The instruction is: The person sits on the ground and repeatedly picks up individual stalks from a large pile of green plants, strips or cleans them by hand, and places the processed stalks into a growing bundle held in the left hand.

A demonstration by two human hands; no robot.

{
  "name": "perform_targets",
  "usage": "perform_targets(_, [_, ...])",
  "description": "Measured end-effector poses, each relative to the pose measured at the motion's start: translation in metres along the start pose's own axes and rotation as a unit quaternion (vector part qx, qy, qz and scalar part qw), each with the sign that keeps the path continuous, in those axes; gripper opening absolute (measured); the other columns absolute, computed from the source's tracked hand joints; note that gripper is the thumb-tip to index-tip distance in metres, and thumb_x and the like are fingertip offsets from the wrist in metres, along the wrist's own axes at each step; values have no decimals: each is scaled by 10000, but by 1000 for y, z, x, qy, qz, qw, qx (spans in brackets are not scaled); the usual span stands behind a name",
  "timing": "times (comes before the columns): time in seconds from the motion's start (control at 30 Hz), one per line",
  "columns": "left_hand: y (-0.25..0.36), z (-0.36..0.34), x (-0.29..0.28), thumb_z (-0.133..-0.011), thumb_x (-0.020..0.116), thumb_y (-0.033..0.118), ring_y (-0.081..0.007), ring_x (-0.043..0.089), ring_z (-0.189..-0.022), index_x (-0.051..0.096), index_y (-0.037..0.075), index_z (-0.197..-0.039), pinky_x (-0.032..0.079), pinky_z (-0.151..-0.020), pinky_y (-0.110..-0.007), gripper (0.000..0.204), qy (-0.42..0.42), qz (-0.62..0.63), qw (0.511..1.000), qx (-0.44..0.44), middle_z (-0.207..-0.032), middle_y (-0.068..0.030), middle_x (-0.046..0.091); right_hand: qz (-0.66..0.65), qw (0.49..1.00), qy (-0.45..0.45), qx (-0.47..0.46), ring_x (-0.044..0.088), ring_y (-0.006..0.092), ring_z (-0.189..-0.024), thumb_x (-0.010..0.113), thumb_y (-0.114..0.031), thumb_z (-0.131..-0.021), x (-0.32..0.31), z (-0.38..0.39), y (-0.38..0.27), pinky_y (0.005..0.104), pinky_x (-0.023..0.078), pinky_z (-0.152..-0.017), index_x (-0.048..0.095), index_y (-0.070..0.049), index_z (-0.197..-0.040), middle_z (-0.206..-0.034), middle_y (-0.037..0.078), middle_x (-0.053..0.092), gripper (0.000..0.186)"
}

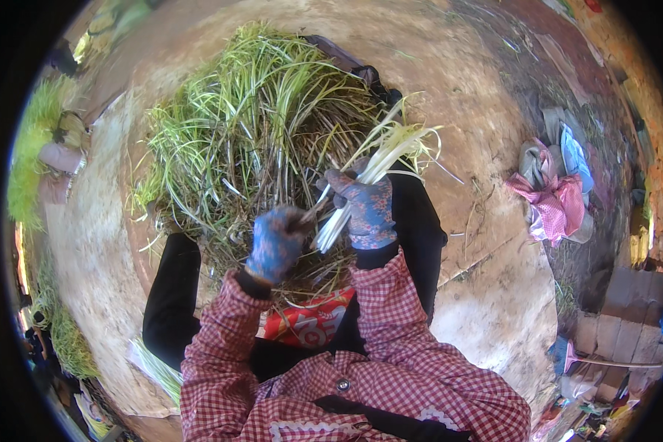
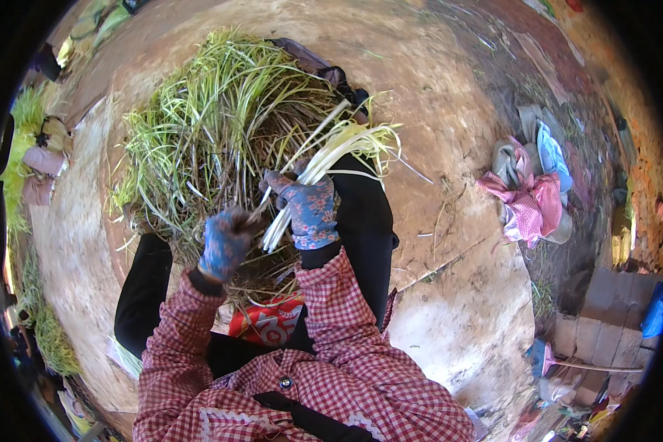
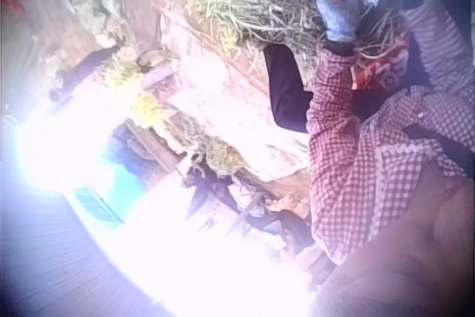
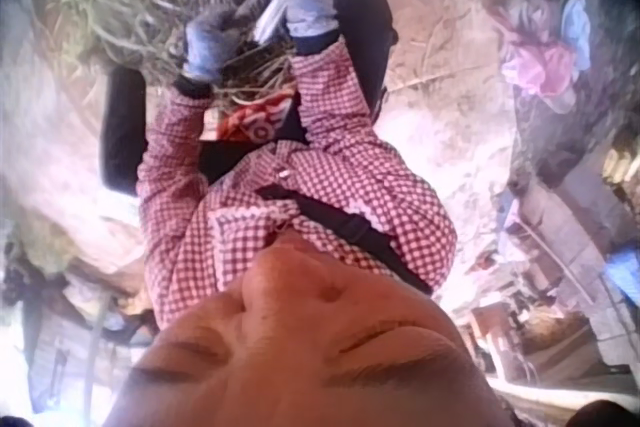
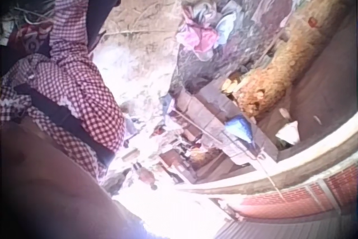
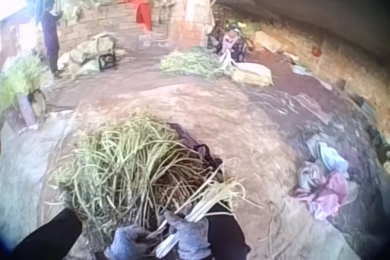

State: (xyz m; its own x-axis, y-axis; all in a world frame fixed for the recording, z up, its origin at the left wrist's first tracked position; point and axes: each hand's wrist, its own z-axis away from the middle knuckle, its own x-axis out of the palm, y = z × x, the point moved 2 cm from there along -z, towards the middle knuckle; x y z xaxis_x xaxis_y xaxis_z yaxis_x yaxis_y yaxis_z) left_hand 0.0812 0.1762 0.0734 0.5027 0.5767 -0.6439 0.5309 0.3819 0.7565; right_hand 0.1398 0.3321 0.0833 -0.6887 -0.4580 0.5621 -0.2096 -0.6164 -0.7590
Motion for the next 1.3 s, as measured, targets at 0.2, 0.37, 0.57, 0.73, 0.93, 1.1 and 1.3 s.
perform_targets(0.2, [-42,82,-36,-693,648,88,-248,623,-677,687,180,-823,501,-550,-372,164,-158,-170,953,195,-759,-49,613,-79,997,-6,-23,677,207,-622,695,60,-781,-8,-4,-2,228,443,-427,468,-110,-907,-754,121,659,310])
perform_targets(0.37, [-102,145,-44,-733,598,87,-255,649,-793,694,181,-905,515,-639,-381,218,-417,-333,836,132,-846,-66,652,-126,990,5,-56,670,199,-645,682,58,-800,-14,-6,-11,216,432,-410,496,-120,-855,-785,157,667,263])
perform_targets(0.57, [-88,102,-67,-815,595,82,-289,647,-919,629,98,-1102,528,-777,-409,289,-170,-250,953,-33,-957,-140,656,-129,989,-11,-77,687,275,-805,644,60,-827,-11,-1,-14,216,452,-459,494,-130,-886,-853,149,652,249])
perform_targets(0.73, [-15,10,-32,-797,712,34,-214,642,-969,612,30,-1183,520,-816,-322,398,116,168,978,-45,-1081,-109,662,-106,991,-22,-77,692,273,-793,647,64,-821,1,-3,-1,213,466,-461,480,-114,-904,-861,159,660,258])
perform_targets(0.93, [-12,-21,13,-870,653,80,-157,615,-772,635,14,-1050,526,-738,-274,192,144,613,764,-140,-888,-57,652,-168,981,-20,-93,669,231,-779,667,39,-823,-10,-9,-6,213,443,-464,483,-122,-906,-887,132,654,259])
perform_targets(1.1, [-55,12,-38,-946,561,190,-23,449,-531,593,28,-1083,429,-460,-162,215,211,735,593,-252,-835,4,613,-234,968,-23,-90,648,219,-838,674,9,-836,-18,-14,-6,210,451,-494,503,-127,-925,-926,106,641,236])
perform_targets(1.3, [-21,27,-38,-911,623,177,-153,593,-1013,571,20,-1251,478,-860,-273,378,195,210,958,-31,-1128,-94,644,-234,970,-47,-55,632,214,-874,679,-5,-837,-12,-9,-5,215,450,-496,515,-99,-932,-940,109,634,211])
